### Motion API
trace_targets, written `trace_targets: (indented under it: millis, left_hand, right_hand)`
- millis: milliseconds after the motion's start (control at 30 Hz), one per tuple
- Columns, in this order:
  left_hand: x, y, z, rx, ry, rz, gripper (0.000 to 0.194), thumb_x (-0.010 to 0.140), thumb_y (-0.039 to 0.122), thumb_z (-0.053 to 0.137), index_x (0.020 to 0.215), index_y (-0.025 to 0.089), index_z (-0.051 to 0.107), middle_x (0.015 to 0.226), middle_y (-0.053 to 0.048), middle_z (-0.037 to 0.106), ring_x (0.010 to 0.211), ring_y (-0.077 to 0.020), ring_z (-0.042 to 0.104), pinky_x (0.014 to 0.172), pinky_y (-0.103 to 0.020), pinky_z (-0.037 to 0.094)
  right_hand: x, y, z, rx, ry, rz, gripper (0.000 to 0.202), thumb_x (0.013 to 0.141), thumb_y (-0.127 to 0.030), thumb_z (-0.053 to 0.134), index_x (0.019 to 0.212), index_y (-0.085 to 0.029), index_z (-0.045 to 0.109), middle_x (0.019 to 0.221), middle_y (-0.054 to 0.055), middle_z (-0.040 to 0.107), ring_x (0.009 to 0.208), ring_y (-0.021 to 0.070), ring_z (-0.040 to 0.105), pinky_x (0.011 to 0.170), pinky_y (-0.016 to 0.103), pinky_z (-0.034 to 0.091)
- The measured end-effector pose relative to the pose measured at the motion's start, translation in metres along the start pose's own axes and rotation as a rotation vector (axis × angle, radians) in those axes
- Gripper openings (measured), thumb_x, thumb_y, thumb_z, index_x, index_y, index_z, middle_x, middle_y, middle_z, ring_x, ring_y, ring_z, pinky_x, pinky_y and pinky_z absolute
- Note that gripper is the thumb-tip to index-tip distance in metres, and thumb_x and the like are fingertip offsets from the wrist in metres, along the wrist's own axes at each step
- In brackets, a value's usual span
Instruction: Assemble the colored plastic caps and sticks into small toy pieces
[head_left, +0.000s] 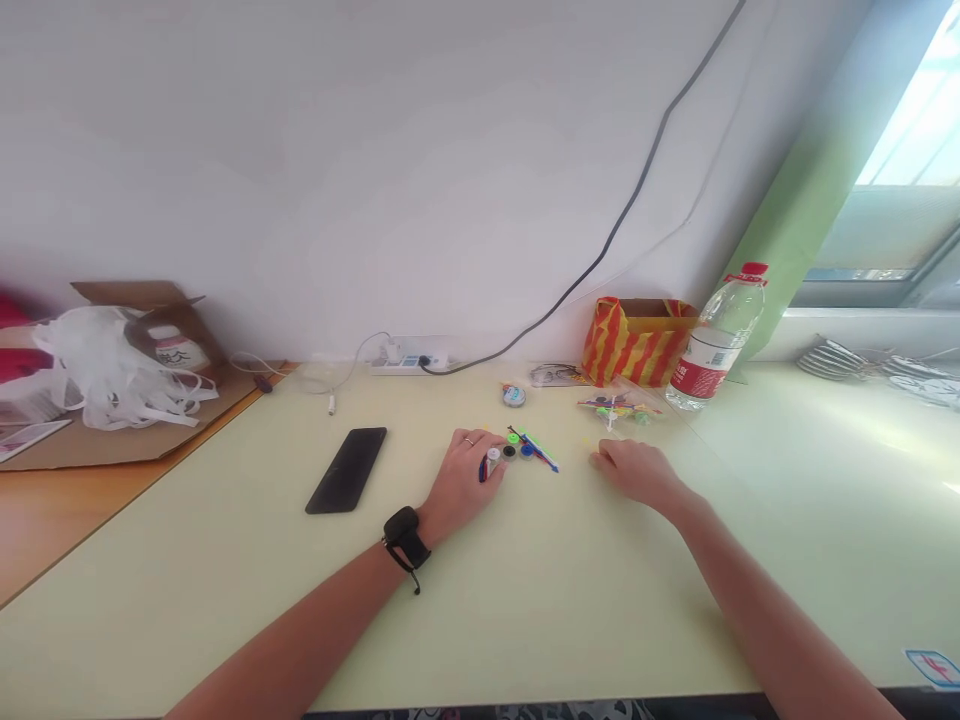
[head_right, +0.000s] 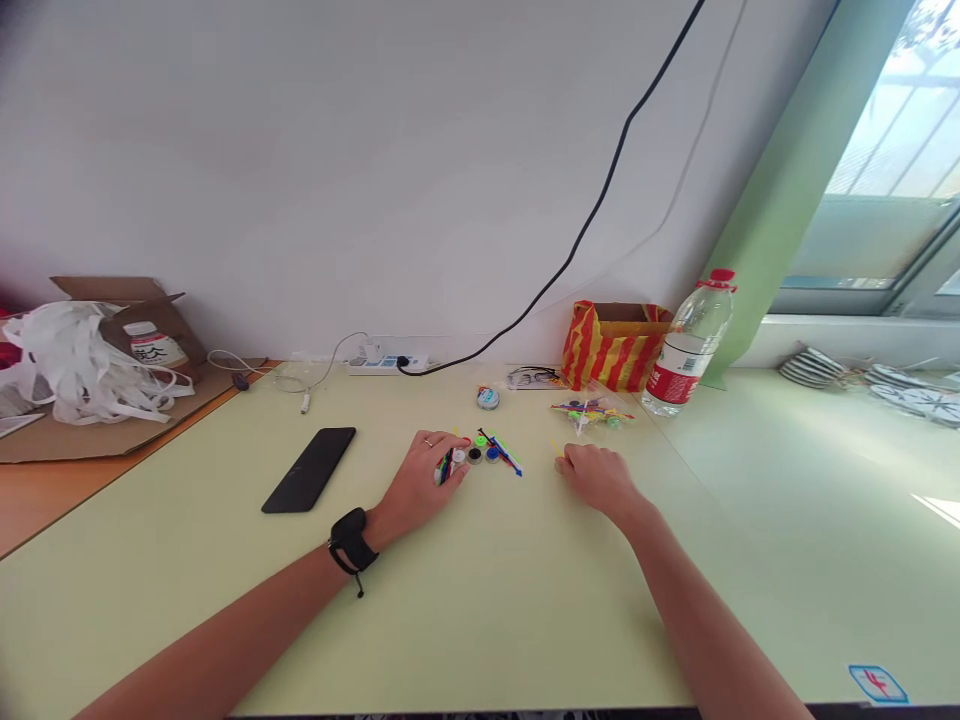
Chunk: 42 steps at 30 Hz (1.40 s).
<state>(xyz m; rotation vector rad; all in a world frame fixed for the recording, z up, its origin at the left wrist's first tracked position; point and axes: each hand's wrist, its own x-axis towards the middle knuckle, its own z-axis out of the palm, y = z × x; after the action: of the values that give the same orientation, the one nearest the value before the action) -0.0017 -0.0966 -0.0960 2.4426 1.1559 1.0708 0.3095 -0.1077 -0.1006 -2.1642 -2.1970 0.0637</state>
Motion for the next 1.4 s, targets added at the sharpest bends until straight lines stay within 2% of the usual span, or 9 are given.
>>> trace_targets:
  millis: [167, 267, 367, 467, 567, 667, 800, 1100, 1400]
  left_hand:
    - [-0.005, 0.004, -0.002, 0.042, -0.194, 0.144, 0.057, 0.094, 0.034, 0.065, 0.150, 0.027, 0.052, 0.156, -0.010, 0.051, 0.139, -0.0360, 0.041, 0.115, -0.054, 0.037]
    - [-0.008, 0.008, -0.002, 0.076, -0.335, 0.229, 0.070, 0.097, 0.043, 0.061, 0.161, 0.029, 0.036, 0.164, -0.010, 0.039, 0.149, -0.0408, 0.032, 0.120, -0.059, 0.028]
    - [-0.009, 0.011, -0.002, 0.104, -0.394, 0.261, 0.069, 0.101, 0.047, 0.054, 0.163, 0.029, 0.030, 0.166, -0.011, 0.036, 0.150, -0.0433, 0.029, 0.120, -0.064, 0.025]
    - [-0.010, 0.012, -0.002, 0.109, -0.397, 0.272, 0.066, 0.102, 0.046, 0.052, 0.162, 0.030, 0.032, 0.164, -0.012, 0.039, 0.149, -0.0432, 0.031, 0.119, -0.064, 0.026]
    - [-0.009, 0.015, -0.003, 0.101, -0.386, 0.288, 0.060, 0.100, 0.042, 0.056, 0.157, 0.028, 0.041, 0.155, -0.012, 0.051, 0.146, -0.0410, 0.035, 0.119, -0.061, 0.030]
    - [-0.008, 0.018, -0.003, 0.081, -0.364, 0.329, 0.046, 0.100, 0.031, 0.056, 0.145, 0.025, 0.053, 0.135, -0.012, 0.063, 0.137, -0.0359, 0.044, 0.117, -0.055, 0.036]
    - [-0.007, 0.019, 0.000, 0.086, -0.301, 0.370, 0.037, 0.100, 0.022, 0.053, 0.137, 0.024, 0.058, 0.124, -0.011, 0.065, 0.128, -0.0315, 0.050, 0.115, -0.053, 0.040]
    - [-0.005, 0.016, 0.000, 0.104, -0.265, 0.364, 0.011, 0.100, 0.024, 0.057, 0.107, 0.023, 0.066, 0.114, -0.007, 0.071, 0.122, -0.0295, 0.053, 0.110, -0.051, 0.043]
    - [-0.003, 0.018, -0.001, 0.087, -0.294, 0.344, 0.009, 0.100, 0.028, 0.057, 0.104, 0.021, 0.061, 0.101, -0.007, 0.069, 0.109, -0.0262, 0.058, 0.095, -0.040, 0.047]
  right_hand:
    - [0.005, 0.002, 0.001, -0.009, 0.033, 0.089, 0.026, 0.102, -0.036, 0.047, 0.084, -0.020, 0.059, 0.083, 0.009, 0.068, 0.071, 0.0220, 0.063, 0.060, 0.029, 0.029]
    - [0.005, -0.001, -0.005, 0.034, 0.122, 0.118, 0.024, 0.100, -0.039, 0.049, 0.089, -0.021, 0.059, 0.083, 0.008, 0.069, 0.070, 0.0222, 0.062, 0.059, 0.030, 0.030]
    - [-0.001, -0.013, -0.008, 0.176, 0.192, -0.048, 0.021, 0.099, -0.039, 0.051, 0.091, -0.022, 0.061, 0.084, 0.005, 0.069, 0.072, 0.0204, 0.061, 0.061, 0.030, 0.033]
    - [-0.009, -0.032, -0.006, 0.294, 0.132, -0.294, 0.020, 0.098, -0.036, 0.051, 0.092, -0.024, 0.067, 0.083, 0.003, 0.069, 0.073, 0.0183, 0.061, 0.064, 0.029, 0.035]
    - [-0.014, -0.046, -0.001, 0.314, 0.074, -0.384, 0.021, 0.097, -0.033, 0.052, 0.099, -0.026, 0.072, 0.085, 0.003, 0.070, 0.073, 0.0181, 0.061, 0.065, 0.029, 0.036]
    - [-0.014, -0.049, 0.003, 0.312, 0.060, -0.388, 0.023, 0.097, -0.030, 0.052, 0.100, -0.026, 0.074, 0.086, 0.004, 0.071, 0.075, 0.0184, 0.061, 0.066, 0.029, 0.036]
    - [-0.013, -0.047, 0.002, 0.318, 0.049, -0.350, 0.020, 0.095, -0.029, 0.054, 0.096, -0.024, 0.074, 0.082, 0.003, 0.069, 0.074, 0.0178, 0.061, 0.065, 0.028, 0.035]
    - [-0.014, -0.049, -0.001, 0.317, 0.034, -0.297, 0.015, 0.095, -0.033, 0.057, 0.097, -0.024, 0.069, 0.074, 0.000, 0.065, 0.070, 0.0164, 0.058, 0.062, 0.027, 0.031]
    - [-0.015, -0.047, -0.001, 0.308, 0.031, -0.264, 0.013, 0.095, -0.027, 0.055, 0.099, -0.023, 0.067, 0.077, 0.000, 0.067, 0.074, 0.0172, 0.059, 0.064, 0.027, 0.033]
